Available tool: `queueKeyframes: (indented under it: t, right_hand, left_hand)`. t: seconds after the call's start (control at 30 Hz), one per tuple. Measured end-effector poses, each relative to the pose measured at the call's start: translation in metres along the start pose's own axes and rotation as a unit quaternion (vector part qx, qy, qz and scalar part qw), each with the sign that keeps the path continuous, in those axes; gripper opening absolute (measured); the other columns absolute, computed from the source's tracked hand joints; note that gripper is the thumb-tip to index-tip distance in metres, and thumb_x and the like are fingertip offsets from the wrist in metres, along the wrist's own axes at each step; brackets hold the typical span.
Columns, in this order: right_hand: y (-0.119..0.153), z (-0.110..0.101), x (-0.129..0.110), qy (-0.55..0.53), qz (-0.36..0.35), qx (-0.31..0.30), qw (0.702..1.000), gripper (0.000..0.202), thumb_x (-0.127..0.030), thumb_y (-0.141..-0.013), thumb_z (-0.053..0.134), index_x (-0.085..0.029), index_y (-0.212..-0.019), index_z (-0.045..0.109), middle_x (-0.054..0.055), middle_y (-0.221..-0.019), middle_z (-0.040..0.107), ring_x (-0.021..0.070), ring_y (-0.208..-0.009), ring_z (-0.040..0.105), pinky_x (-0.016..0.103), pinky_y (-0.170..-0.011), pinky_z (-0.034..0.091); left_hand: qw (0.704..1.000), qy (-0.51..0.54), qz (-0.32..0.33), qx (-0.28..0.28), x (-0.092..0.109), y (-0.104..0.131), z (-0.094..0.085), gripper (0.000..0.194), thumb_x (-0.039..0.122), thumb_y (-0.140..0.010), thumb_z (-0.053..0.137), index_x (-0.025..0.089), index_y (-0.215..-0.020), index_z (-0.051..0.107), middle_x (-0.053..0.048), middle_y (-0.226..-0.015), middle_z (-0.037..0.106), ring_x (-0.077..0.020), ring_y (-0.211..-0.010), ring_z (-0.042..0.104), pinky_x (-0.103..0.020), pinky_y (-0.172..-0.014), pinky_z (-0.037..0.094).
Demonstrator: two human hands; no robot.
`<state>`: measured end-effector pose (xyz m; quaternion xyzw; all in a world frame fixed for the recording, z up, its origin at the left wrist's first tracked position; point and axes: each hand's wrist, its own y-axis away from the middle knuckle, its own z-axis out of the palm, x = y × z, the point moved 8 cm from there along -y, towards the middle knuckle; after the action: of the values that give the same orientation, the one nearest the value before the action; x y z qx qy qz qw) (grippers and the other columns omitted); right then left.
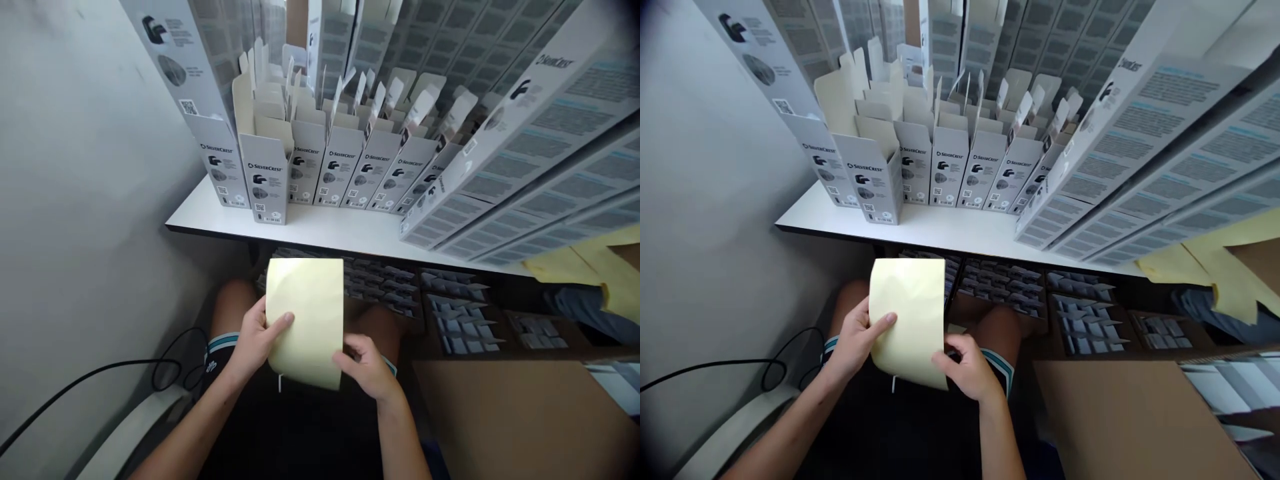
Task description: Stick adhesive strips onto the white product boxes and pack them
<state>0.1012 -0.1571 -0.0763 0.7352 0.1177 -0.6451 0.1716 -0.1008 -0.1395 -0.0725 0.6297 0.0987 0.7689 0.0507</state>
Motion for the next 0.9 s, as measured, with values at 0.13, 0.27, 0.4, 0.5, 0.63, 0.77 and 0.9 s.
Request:
queueKeyframes:
  t: [0.13,0.27,0.4,0.5,0.63,0.77,0.9]
  right_hand:
    - [-0.004,0.002,-0.014,-0.014,-0.008,0.056,0.998,0.037,-0.049,-0.091,0.059,-0.015,-0.081,0.072,0.004,-0.074,0.069,0.0184,-0.067,0.060,0.027,-0.063,0.049]
    - [-0.001,0.006,-0.010,-0.033,0.025,0.058,0.997,0.042,-0.054,-0.087,0.062,-0.016,-0.068,0.066,0.003,-0.067,0.064,0.0166,-0.061,0.055,0.027,-0.058,0.046]
    - [0.005,0.009,-0.003,-0.057,0.045,0.036,0.997,0.041,-0.055,-0.085,0.063,-0.017,-0.071,0.068,0.004,-0.067,0.064,0.0186,-0.063,0.057,0.030,-0.060,0.048]
    - [0.010,0.009,-0.001,-0.056,0.040,0.034,0.997,0.040,-0.054,-0.087,0.062,-0.017,-0.075,0.070,0.005,-0.070,0.065,0.0197,-0.065,0.058,0.031,-0.062,0.050]
    - [0.014,0.005,-0.005,-0.006,0.024,0.052,0.998,0.044,-0.055,-0.088,0.058,-0.017,-0.072,0.069,0.004,-0.064,0.062,0.0168,-0.059,0.054,0.028,-0.056,0.046]
    - [0.013,0.007,-0.014,0.027,0.000,0.040,0.999,0.039,-0.049,-0.090,0.059,-0.017,-0.070,0.066,-0.001,-0.058,0.052,0.0127,-0.053,0.045,0.025,-0.051,0.038]
    - [0.014,0.008,-0.029,0.054,-0.049,0.025,0.997,0.038,-0.040,-0.094,0.057,-0.018,-0.063,0.056,-0.005,-0.055,0.038,0.0092,-0.051,0.035,0.024,-0.050,0.029]
  left_hand:
    - [0.999,-0.006,0.029,0.027,0.007,0.007,0.006,0.062,0.039,-0.078,0.078,0.022,-0.130,0.049,-0.009,-0.118,0.072,-0.0234,-0.097,0.072,-0.028,-0.075,0.060]
    - [0.997,-0.028,0.057,0.039,0.006,0.013,0.011,0.075,0.036,-0.082,0.074,0.027,-0.144,0.033,-0.011,-0.133,0.061,-0.0257,-0.113,0.067,-0.034,-0.089,0.058]
    - [0.972,-0.142,0.178,0.060,0.021,0.021,0.009,0.075,0.030,-0.082,0.075,0.031,-0.145,0.034,-0.011,-0.144,0.048,-0.0274,-0.131,0.053,-0.044,-0.108,0.047]
    - [0.924,-0.272,0.264,0.043,0.035,0.031,0.018,0.032,0.024,-0.084,0.073,0.027,-0.114,0.064,-0.009,-0.152,0.036,-0.0303,-0.141,0.041,-0.050,-0.114,0.040]
    - [0.858,-0.374,0.351,0.036,0.053,0.048,0.034,0.017,0.017,-0.084,0.071,0.025,-0.100,0.070,-0.008,-0.158,0.031,-0.0362,-0.150,0.026,-0.059,-0.118,0.028]
    - [0.818,-0.411,0.402,-0.027,0.059,0.057,0.053,0.017,0.016,-0.084,0.072,0.027,-0.097,0.072,-0.008,-0.139,0.056,-0.0321,-0.136,0.047,-0.063,-0.119,0.016]
    - [0.810,-0.403,0.420,-0.076,0.055,0.059,0.062,0.019,0.017,-0.084,0.072,0.031,-0.098,0.074,-0.004,-0.122,0.068,-0.0267,-0.120,0.059,-0.061,-0.118,0.017]
